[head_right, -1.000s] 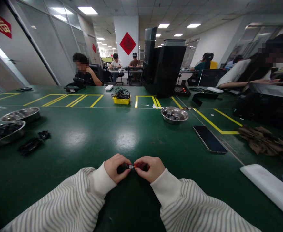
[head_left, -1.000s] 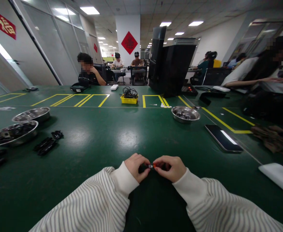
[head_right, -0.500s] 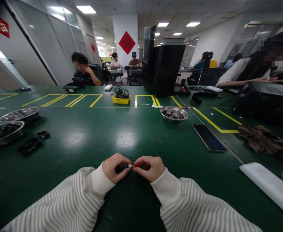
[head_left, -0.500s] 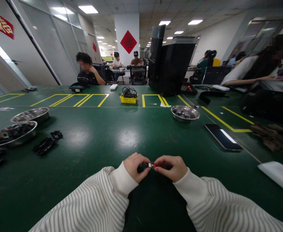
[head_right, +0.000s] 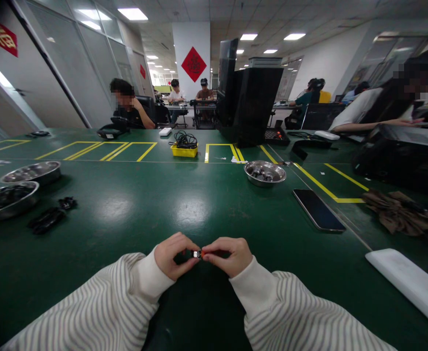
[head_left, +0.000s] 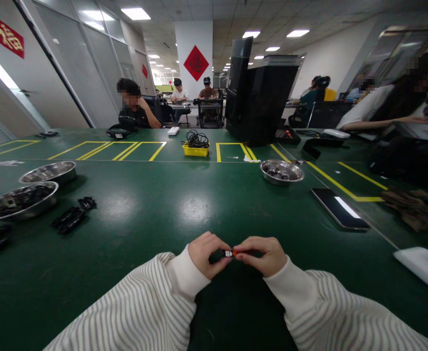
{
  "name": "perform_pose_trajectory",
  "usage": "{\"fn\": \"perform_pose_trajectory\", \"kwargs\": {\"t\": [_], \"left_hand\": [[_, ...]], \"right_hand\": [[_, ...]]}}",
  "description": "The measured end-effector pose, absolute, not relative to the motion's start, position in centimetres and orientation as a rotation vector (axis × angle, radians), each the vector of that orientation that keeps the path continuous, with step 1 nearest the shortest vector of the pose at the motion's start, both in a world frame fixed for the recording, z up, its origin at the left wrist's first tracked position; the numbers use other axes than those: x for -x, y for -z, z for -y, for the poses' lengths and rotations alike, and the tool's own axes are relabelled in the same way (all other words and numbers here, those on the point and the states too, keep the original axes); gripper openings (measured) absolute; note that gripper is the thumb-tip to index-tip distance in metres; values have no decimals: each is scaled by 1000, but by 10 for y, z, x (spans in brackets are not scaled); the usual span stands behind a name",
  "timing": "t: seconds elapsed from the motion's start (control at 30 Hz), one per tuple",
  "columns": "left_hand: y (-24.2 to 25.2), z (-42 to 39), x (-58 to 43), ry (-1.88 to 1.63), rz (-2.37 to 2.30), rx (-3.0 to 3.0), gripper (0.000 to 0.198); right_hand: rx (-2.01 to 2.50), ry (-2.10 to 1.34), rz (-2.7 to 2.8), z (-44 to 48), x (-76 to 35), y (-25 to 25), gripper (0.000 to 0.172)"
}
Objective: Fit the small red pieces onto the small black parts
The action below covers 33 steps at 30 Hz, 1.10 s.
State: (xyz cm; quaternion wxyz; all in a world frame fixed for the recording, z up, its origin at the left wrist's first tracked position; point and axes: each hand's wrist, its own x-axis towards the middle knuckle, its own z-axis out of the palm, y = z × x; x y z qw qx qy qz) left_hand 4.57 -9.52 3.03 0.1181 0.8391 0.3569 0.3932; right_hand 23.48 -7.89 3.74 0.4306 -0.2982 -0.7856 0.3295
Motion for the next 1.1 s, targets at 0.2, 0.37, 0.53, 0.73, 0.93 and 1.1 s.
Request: {"fn": "perform_pose_trajectory", "kwargs": {"t": [0.2, 0.37, 0.53, 0.73, 0.93, 1.1], "left_hand": [[-28, 95, -47, -1221, -1019, -2461, 12], [-28, 96, -47, -1244, -1023, -2466, 13], [-30, 96, -46, -1245, -1025, -2466, 12], [-32, 95, -46, -1238, -990, -2456, 12], [-33, 97, -45, -1200, -934, -2636, 21], [-30, 92, -44, -1228, -909, -2718, 20]], "right_hand": [[673, -806, 1938, 79, -233, -37, 9], [643, -842, 1926, 80, -233, -37, 9], [697, -974, 1913, 81, -233, -36, 14], [885, -1034, 1924, 84, -233, -38, 7], [903, -835, 2050, 81, -235, -41, 7], [956, -745, 2103, 80, -236, -40, 7]]}}
